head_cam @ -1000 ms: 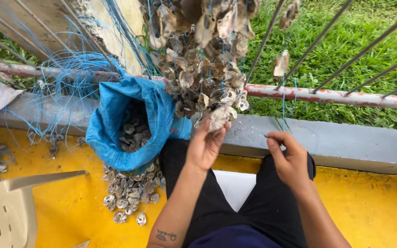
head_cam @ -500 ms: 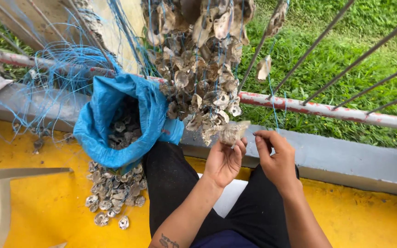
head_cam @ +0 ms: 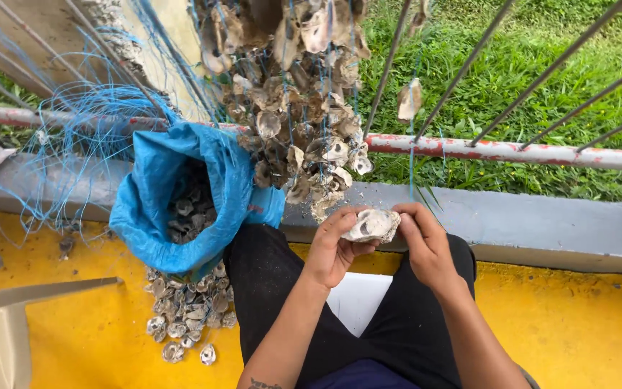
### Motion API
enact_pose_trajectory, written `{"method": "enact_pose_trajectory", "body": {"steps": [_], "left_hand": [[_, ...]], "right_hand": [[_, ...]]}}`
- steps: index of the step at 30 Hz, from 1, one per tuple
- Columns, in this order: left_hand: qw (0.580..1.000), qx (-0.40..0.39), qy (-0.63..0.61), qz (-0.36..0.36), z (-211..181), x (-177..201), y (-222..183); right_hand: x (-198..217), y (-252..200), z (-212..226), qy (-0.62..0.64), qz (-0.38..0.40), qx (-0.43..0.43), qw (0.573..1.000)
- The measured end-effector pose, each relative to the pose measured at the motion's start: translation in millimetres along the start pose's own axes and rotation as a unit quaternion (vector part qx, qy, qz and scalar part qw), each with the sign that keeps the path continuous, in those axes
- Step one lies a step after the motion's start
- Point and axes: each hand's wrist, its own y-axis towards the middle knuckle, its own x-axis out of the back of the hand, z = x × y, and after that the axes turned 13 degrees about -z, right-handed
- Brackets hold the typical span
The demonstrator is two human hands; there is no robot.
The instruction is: The recorder strings empty oyster shells onto blue plastic twine in an outdoor processing area.
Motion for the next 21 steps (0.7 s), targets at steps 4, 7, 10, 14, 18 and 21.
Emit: {"method": "enact_pose_trajectory", "body": {"steps": [4, 7, 10, 14, 18, 21], "left_hand": [[0.998, -0.014, 0.061, 0.001, 0.9, 0.3, -2.3], [0.996, -0.018, 0.085, 0.004, 7.1, 6.5, 0.0], [0.995, -0.03, 0.097, 0.007, 14.0, 16.6, 6.4], [0.99, -0.039, 0.134, 0.013, 15.4, 20.1, 8.5], [0.972, -0.069, 0.221, 0.035, 18.8, 30.0, 12.3], [0.968, -0.058, 0.228, 0.084, 7.4, 13.0, 7.8]], "right_hand": [[-2.4, -3.0, 2.1, 0.175, 0.01, -0.141, 0.974], [-3.1, 0.4, 12.5, 0.09, 0.039, -0.058, 0.993], [-5.0, 3.3, 16.9, 0.022, 0.05, 0.013, 0.998], [-3.9, 4.4, 9.5, 0.025, 0.059, 0.0, 0.998], [-2.6, 2.6, -7.8, 0.034, 0.062, -0.067, 0.995], [-2.2, 2.5, -10.4, 0.108, 0.06, -0.064, 0.99]]}}
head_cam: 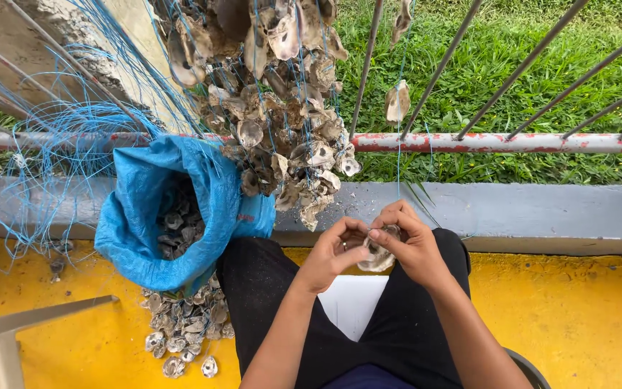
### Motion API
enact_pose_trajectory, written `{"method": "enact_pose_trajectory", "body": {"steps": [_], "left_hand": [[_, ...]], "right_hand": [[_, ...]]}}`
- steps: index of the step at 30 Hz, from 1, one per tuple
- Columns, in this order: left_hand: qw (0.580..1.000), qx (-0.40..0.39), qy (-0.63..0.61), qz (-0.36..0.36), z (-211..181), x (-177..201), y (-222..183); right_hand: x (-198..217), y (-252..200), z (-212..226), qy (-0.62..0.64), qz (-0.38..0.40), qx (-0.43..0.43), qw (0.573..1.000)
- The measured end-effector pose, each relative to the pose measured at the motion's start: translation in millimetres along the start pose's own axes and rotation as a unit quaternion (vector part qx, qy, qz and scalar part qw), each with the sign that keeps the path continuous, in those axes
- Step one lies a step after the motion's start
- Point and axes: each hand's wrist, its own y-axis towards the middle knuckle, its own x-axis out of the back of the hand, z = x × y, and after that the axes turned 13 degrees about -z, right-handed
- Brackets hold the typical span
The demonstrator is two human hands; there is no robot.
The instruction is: The recorder strings empty oyster shells onto blue plastic twine in an outdoor processing area.
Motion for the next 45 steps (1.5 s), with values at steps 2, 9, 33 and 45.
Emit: {"method": "enact_pose_trajectory", "body": {"steps": [2, 9, 33, 45], "left_hand": [[0.997, -0.013, 0.078, 0.02, -17.7, -15.2, -1.1], [0.904, -0.186, 0.372, -0.098, -22.8, -49.2, 4.8], [0.891, -0.243, 0.325, -0.205, 3.2, -27.3, 86.9], [0.901, -0.244, 0.301, -0.195, 5.2, -24.1, 96.7]], "right_hand": [[-0.1, -0.1, -1.0, 0.01, -0.012, -0.012, 1.0], [3.3, -10.5, -9.4, 0.02, -0.045, 0.007, 0.999], [7.9, -1.0, -14.6, 0.156, -0.066, 0.052, 0.984], [-8.5, 26.8, -25.6, -0.261, -0.136, 0.303, 0.907]]}}
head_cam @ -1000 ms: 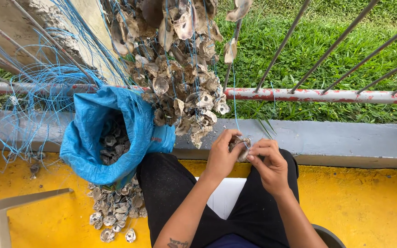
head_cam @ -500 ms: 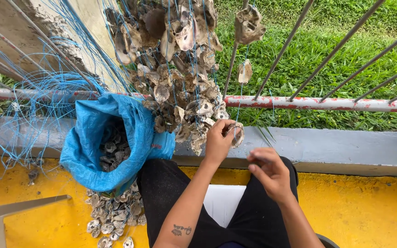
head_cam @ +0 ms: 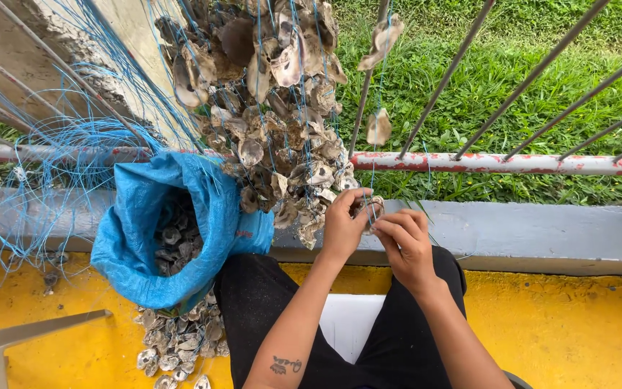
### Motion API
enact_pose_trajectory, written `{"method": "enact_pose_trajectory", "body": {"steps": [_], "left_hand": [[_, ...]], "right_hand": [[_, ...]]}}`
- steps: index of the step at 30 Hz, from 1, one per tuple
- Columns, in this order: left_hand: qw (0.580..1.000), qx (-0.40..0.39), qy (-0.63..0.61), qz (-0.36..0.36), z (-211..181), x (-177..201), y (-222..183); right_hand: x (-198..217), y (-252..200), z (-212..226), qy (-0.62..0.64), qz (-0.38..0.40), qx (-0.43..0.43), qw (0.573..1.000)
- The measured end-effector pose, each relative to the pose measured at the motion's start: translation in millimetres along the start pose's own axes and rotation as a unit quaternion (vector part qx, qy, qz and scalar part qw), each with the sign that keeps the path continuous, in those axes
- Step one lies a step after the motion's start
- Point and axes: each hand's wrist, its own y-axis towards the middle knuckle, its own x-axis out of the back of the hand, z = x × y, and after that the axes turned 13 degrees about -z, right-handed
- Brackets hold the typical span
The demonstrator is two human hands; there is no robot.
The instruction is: The recorder strings empty oyster shells onto blue plastic twine in an outdoor processing area.
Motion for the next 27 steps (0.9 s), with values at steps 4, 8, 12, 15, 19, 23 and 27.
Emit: {"method": "enact_pose_trajectory", "body": {"steps": [4, 8, 12, 15, 19, 23, 27], "left_hand": [[0.999, -0.04, 0.025, -0.013, -4.5, 2.6, 0.8], [0.997, -0.054, 0.038, -0.027, -3.2, 4.2, -9.5], [0.995, -0.081, 0.035, -0.047, -7.9, 10.0, -18.3], [0.994, -0.088, 0.05, -0.043, -9.8, 16.7, -25.2], [0.988, -0.128, 0.079, -0.039, -22.2, 25.3, -29.5], [0.959, -0.23, 0.156, -0.058, -38.8, 33.1, -34.4], [0.959, -0.232, 0.148, -0.067, -49.1, 37.2, -31.8]], "right_hand": [[4.5, -4.8, 4.5, 0.023, 0.003, -0.023, 0.999], [6.2, -1.7, 8.7, 0.064, -0.02, -0.074, 0.995], [4.3, -5.2, 6.2, 0.118, -0.04, -0.097, 0.987], [4.0, 0.1, 8.4, 0.147, -0.056, -0.187, 0.97], [11.1, 36.5, 21.3, 0.047, -0.064, -0.056, 0.995], [18.7, 70.0, 32.6, -0.064, 0.001, 0.125, 0.99], [23.9, 86.3, 39.1, -0.127, 0.059, 0.204, 0.969]]}}
